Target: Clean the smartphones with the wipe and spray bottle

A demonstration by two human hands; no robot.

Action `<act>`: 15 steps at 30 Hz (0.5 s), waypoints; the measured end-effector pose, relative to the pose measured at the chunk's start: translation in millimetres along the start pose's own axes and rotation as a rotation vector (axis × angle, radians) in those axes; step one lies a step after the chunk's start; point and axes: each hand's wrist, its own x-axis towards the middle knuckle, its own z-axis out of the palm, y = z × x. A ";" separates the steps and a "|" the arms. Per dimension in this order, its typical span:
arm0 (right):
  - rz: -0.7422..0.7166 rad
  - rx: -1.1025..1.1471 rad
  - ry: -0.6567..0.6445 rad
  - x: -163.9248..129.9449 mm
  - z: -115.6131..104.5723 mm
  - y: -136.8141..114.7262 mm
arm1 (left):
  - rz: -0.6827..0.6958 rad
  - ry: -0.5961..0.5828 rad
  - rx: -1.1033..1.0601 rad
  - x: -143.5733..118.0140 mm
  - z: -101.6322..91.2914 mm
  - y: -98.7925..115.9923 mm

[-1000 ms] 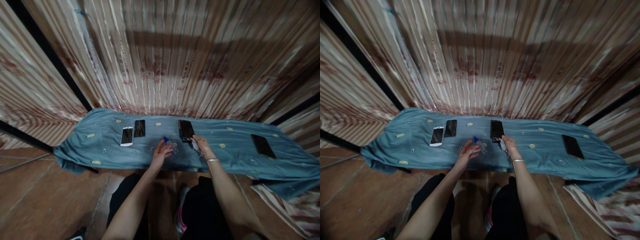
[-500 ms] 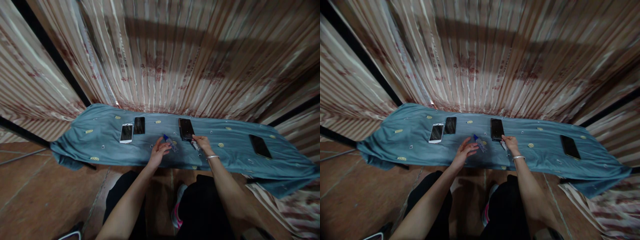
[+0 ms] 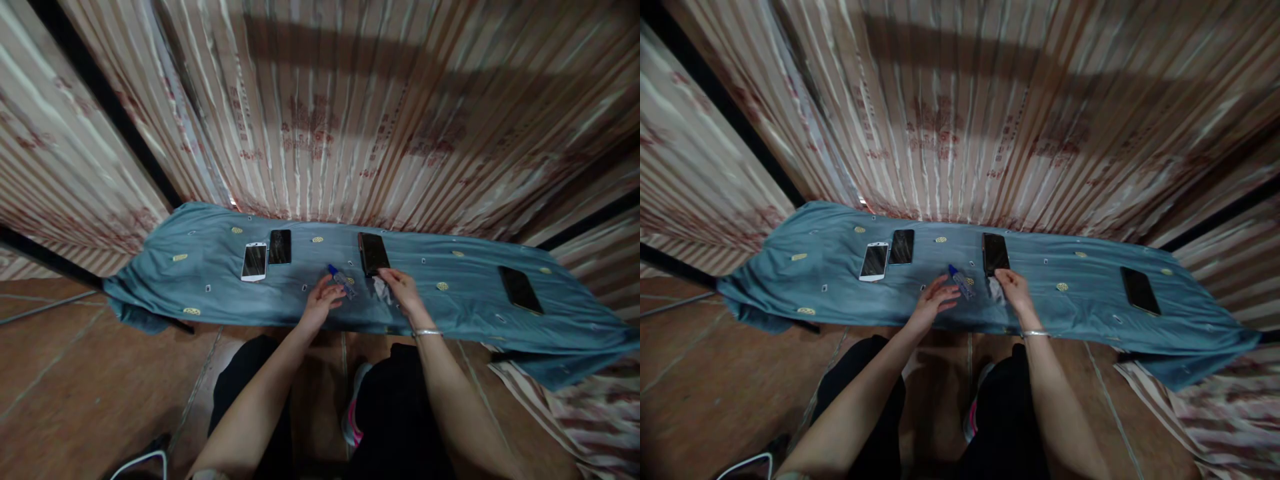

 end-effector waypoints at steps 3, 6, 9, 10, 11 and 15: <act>0.047 0.538 -0.202 -25.5 31.8 -18.8 | -0.049 -0.042 -0.069 -6.4 1.4 0.2; 0.090 0.843 -0.299 -44.0 59.7 -36.1 | -0.105 -0.099 -0.139 -12.3 -0.1 3.8; 0.106 0.962 -0.317 -54.8 76.8 -44.9 | -0.079 -0.091 -0.136 -15.1 -3.9 7.8; 0.099 0.982 -0.316 -57.4 80.5 -46.4 | -0.060 -0.071 -0.125 -15.3 -5.5 8.7; 0.086 0.990 -0.316 -59.9 83.6 -47.6 | -0.044 -0.045 -0.113 -15.3 -7.1 9.3; -0.017 0.920 -0.333 -68.4 93.3 -53.0 | 0.010 0.040 -0.065 -13.5 -15.3 10.7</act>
